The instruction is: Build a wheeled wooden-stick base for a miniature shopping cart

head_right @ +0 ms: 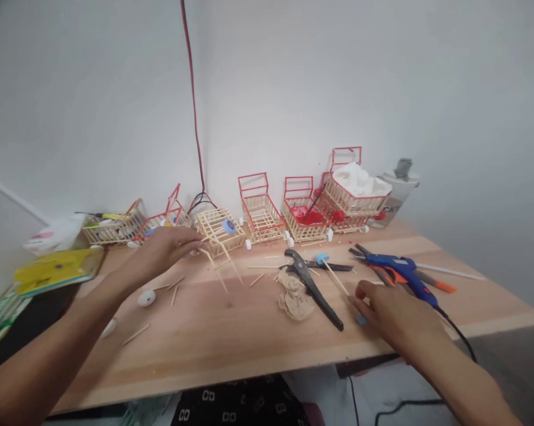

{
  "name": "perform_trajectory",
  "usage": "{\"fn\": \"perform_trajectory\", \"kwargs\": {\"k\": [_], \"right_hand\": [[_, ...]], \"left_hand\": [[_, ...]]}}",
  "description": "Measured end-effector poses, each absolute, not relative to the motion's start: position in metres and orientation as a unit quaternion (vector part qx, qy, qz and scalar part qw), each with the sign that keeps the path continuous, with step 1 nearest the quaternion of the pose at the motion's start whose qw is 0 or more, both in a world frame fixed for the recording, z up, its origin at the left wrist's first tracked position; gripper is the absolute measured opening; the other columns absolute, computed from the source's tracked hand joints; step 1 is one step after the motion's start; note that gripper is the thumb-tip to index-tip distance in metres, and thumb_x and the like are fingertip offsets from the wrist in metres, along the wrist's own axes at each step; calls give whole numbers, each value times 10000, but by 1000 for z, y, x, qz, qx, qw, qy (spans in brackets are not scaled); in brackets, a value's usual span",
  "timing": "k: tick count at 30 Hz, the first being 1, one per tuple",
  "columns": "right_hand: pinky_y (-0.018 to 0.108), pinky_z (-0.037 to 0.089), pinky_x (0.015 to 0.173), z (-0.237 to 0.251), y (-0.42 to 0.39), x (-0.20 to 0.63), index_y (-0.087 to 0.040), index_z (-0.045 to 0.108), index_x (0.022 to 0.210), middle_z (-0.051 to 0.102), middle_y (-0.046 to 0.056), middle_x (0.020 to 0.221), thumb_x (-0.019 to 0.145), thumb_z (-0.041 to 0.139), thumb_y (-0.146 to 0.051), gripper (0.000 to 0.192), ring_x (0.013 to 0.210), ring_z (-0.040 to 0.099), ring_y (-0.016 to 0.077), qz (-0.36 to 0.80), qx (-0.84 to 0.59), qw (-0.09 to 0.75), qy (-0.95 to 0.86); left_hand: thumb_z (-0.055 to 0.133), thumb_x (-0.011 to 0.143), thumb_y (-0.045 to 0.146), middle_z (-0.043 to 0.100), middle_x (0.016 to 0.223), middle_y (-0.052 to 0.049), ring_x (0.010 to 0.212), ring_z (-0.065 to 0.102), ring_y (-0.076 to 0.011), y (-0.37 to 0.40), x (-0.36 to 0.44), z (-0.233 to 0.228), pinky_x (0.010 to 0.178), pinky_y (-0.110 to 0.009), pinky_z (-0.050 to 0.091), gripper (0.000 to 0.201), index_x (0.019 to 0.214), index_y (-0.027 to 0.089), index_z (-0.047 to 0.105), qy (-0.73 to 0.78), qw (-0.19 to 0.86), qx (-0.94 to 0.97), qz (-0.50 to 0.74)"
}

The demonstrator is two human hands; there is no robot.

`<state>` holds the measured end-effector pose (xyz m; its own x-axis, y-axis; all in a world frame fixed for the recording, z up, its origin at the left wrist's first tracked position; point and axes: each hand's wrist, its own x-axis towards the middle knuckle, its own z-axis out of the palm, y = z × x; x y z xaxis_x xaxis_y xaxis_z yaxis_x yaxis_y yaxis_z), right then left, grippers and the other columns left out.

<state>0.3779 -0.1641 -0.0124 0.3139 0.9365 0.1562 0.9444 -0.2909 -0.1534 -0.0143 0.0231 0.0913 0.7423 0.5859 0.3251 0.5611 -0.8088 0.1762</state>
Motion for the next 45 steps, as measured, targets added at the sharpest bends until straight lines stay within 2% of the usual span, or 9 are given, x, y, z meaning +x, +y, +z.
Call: {"fn": "perform_trajectory", "kwargs": {"k": [4,7,16,21,25,29,34,41,45], "right_hand": [[308,332,506,8,-159,371,-253,641,874,692,74,700,849,487,-434,238,593,635,254,-14,-815,65,-576],[299,331,512,28,-147,351,-251,643,858,693,73,724,861,475,-419,238,630,636,240,-43,-787,98,-608],[267,368,627,58,-78,269,-216,601,811,671,28,780,885,493,-307,159,721,598,177,41,-640,207,-739],[257,391,661,54,-43,246,-192,620,902,669,44,848,880,517,-266,129,769,594,167,76,-593,225,-770],[295,420,788,51,-26,232,-157,607,1031,655,102,1018,892,515,-254,193,942,598,203,72,-573,222,-786],[339,406,909,50,-16,222,-125,566,1160,600,145,1153,881,535,-218,296,1082,556,234,71,-570,226,-787],[356,401,941,48,-6,213,-104,542,1197,586,153,1181,874,524,-188,333,1132,528,245,80,-555,235,-794],[378,410,947,36,1,208,-104,526,1209,593,154,1190,861,524,-210,364,1144,535,246,93,-562,234,-788],[422,411,983,34,3,205,-92,477,1279,477,192,1353,853,517,-213,444,1268,443,281,84,-569,231,-785]], "left_hand": [[507,856,242,627,620,0,604,546,-123,53,-2,108,592,-213,341,244,692,157,666,349,56,925,135],[524,809,209,626,619,9,595,534,-112,74,9,118,589,-206,332,195,693,158,672,376,54,918,116],[557,732,181,690,659,-15,684,618,-142,134,30,112,626,-201,395,148,737,157,702,420,69,901,85],[590,713,174,676,602,-10,603,603,-123,148,33,115,590,-193,393,122,696,139,706,449,79,889,47],[617,726,203,662,608,-21,609,601,-139,151,37,118,588,-219,409,126,740,120,711,479,57,876,27],[642,783,229,682,779,-46,781,632,-177,154,44,115,724,-283,477,127,810,114,688,497,27,867,0],[562,901,335,610,1098,-78,955,608,-194,157,51,113,821,-396,523,282,1100,136,586,512,23,857,-51],[567,899,326,583,1160,-88,999,597,-210,159,59,114,834,-403,522,318,1164,152,560,523,15,848,-86],[568,898,326,578,1170,-93,1010,593,-214,159,63,116,842,-410,519,329,1176,152,553,535,-8,841,-87]]}}
